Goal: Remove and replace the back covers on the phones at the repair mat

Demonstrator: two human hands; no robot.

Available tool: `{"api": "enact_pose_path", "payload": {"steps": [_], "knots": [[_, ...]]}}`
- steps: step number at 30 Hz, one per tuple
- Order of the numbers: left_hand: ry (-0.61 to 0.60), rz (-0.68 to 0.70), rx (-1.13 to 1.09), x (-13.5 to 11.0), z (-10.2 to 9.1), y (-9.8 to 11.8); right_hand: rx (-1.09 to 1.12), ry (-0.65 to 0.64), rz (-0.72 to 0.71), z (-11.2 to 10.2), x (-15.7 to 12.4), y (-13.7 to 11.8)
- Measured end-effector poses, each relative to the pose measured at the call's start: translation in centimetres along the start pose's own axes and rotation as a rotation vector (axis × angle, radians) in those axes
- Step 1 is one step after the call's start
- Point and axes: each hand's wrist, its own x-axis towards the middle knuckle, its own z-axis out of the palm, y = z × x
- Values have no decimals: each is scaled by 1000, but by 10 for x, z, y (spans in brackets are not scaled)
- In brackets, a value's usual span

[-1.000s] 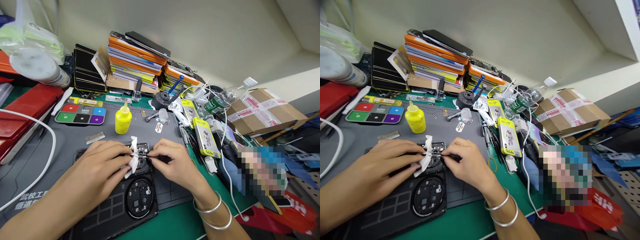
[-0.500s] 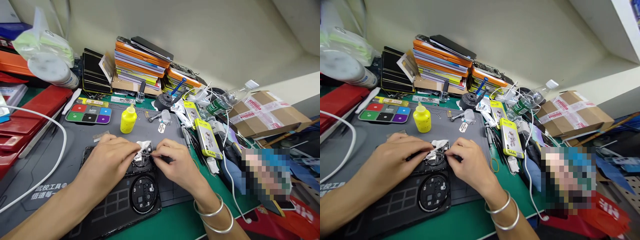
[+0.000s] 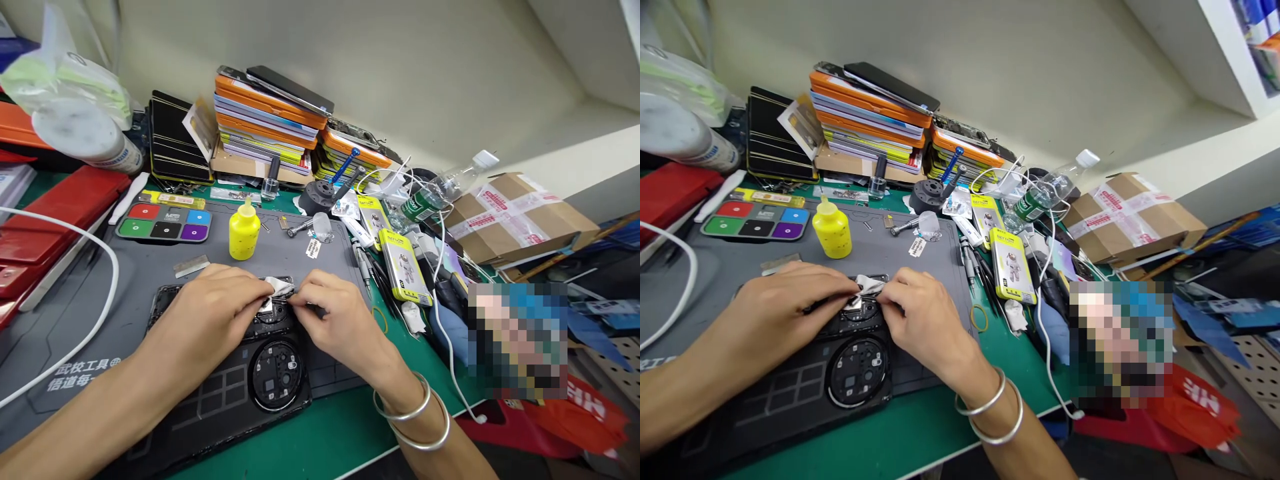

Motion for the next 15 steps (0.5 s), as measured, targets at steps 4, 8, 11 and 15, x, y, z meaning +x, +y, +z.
{"api": "enact_pose_path", "payload": {"steps": [4, 8, 11, 15], "knots": [[5, -27, 42, 2, -1, 0, -33, 38, 16, 1, 1, 0], [4, 7, -9, 2, -2, 0, -34, -4, -24, 0, -1, 1], [-11, 16, -12, 2, -3, 1, -43, -9, -24, -1, -3, 1], [2, 15, 16, 4, -4, 2, -47, -5, -14, -2, -2, 1]]}}
